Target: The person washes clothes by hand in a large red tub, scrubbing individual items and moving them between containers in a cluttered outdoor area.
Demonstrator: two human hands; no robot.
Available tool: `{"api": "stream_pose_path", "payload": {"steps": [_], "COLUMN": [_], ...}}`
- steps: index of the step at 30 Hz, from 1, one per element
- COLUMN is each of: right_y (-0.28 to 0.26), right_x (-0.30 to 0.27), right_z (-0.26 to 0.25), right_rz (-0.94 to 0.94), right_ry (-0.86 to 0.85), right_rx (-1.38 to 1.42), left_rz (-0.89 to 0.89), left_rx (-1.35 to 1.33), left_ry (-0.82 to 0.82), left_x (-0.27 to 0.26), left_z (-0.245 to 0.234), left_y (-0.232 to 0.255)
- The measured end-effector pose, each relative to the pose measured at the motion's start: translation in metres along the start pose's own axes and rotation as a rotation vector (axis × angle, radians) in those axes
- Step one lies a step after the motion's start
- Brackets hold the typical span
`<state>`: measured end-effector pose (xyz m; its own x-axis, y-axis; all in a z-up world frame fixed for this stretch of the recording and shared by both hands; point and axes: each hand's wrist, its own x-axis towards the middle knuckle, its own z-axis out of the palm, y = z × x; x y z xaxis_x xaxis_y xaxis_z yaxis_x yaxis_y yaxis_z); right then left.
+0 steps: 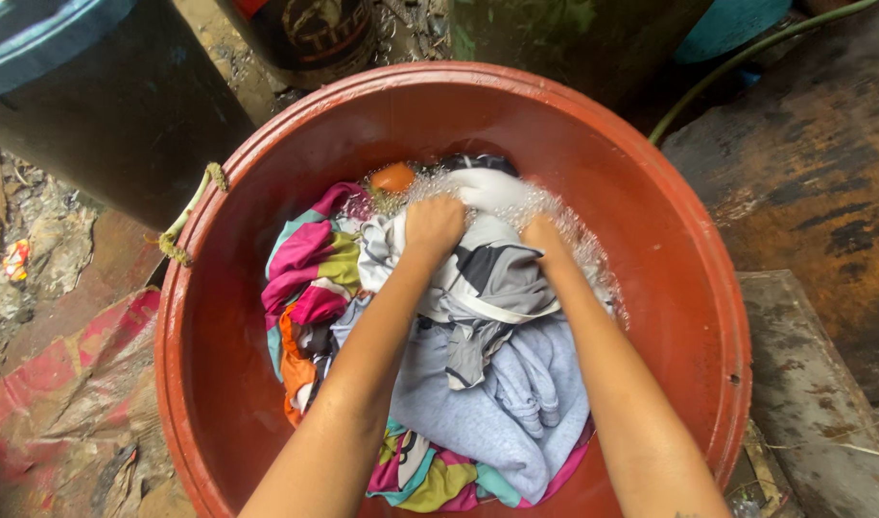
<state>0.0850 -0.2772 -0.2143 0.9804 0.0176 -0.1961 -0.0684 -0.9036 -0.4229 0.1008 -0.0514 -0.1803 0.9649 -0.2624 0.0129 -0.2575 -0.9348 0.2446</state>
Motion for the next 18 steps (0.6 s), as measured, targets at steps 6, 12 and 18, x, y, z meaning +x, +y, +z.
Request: {"api": "stream_pose_path", "payload": {"steps": [6,12,18], "right_y": [-0.042,-0.070,-0.134], "right_x": [-0.046,-0.080,-0.114], "right_z": [-0.024,-0.057,-0.157], "right_rz": [-0.076,-0.211,-0.314], "right_ry": [0.254,0.520,0.409], "right_rx": [-0.224,-0.483,-0.198], "left_rz": [-0.159,-0.243,0.061], "left_rx": [-0.219,-0.625,-0.665], "left_ry": [0.175,-0.191,-0.022], "left_x": [-0.003,-0.001,-0.048], "left_z": [0.040,0.109,0.039], "left_y": [0.000,-0.029,-0.029]}}
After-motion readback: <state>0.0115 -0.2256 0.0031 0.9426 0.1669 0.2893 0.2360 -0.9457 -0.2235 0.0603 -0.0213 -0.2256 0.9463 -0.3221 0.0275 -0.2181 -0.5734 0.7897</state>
